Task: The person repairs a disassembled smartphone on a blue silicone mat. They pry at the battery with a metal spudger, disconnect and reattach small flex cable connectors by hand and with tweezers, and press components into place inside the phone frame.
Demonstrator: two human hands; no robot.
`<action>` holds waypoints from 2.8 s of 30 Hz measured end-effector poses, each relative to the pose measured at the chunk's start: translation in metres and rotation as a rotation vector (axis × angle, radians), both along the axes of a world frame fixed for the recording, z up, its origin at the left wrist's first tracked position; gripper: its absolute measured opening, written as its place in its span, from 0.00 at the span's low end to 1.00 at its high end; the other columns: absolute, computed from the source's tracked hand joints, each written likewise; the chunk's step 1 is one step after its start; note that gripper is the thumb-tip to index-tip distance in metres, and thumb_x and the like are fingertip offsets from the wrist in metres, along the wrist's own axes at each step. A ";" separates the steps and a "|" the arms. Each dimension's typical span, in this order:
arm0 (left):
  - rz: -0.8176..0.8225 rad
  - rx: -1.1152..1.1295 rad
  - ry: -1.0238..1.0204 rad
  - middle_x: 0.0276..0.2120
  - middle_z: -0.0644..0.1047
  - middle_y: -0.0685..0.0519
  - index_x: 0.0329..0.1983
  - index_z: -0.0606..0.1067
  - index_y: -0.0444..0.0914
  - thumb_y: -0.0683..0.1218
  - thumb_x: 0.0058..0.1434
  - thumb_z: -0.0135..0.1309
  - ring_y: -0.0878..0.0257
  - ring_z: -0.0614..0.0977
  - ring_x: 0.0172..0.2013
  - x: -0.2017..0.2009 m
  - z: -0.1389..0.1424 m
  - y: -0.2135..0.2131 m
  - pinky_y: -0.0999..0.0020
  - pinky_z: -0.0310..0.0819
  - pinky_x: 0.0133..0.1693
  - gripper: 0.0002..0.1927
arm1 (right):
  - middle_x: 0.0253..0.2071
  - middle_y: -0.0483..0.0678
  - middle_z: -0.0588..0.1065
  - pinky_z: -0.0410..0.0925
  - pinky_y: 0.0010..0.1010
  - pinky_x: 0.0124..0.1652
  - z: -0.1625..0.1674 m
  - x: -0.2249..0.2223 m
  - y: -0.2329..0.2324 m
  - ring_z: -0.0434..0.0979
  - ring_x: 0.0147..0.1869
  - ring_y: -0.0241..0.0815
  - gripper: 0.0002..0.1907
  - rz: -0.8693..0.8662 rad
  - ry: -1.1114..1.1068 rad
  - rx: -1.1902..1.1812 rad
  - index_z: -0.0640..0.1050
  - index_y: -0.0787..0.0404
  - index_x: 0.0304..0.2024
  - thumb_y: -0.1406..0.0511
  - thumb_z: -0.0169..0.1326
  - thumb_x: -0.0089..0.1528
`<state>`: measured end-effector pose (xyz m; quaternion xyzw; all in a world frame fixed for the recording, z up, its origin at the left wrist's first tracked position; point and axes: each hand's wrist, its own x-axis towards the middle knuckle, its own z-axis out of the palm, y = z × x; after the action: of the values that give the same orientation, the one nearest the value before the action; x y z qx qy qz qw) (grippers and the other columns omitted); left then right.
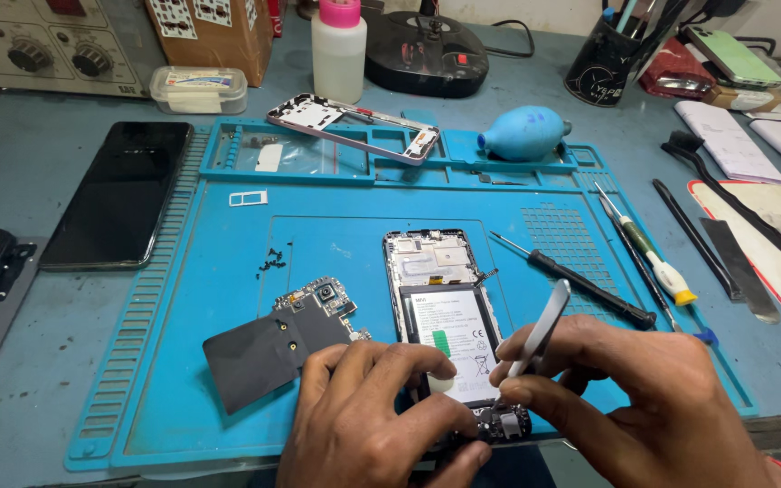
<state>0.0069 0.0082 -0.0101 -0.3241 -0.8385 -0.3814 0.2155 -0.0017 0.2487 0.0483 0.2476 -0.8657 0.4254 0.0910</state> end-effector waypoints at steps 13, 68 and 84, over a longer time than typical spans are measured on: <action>0.018 -0.025 0.027 0.45 0.78 0.57 0.32 0.81 0.48 0.56 0.51 0.68 0.58 0.78 0.48 -0.001 0.002 0.001 0.50 0.62 0.51 0.12 | 0.37 0.42 0.83 0.75 0.25 0.32 0.021 -0.012 -0.006 0.88 0.38 0.36 0.16 0.201 0.038 0.235 0.79 0.58 0.46 0.64 0.66 0.58; 0.033 -0.079 -0.035 0.44 0.80 0.66 0.31 0.84 0.55 0.68 0.54 0.64 0.67 0.79 0.44 -0.012 -0.027 -0.004 0.52 0.61 0.55 0.16 | 0.21 0.46 0.77 0.70 0.26 0.22 0.033 -0.069 0.000 0.79 0.23 0.35 0.13 0.158 -0.602 -0.225 0.77 0.65 0.43 0.60 0.53 0.65; 0.022 -0.066 -0.164 0.45 0.80 0.64 0.30 0.84 0.55 0.58 0.51 0.68 0.67 0.79 0.46 -0.013 -0.022 -0.006 0.52 0.59 0.55 0.07 | 0.20 0.45 0.59 0.55 0.34 0.26 -0.008 -0.015 0.013 0.57 0.26 0.36 0.16 -0.041 -0.539 0.248 0.84 0.55 0.44 0.54 0.67 0.58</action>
<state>-0.0059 0.0026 -0.0324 -0.2893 -0.8689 -0.3766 0.1397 -0.0164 0.2612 0.0399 0.1174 -0.9090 0.3646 -0.1644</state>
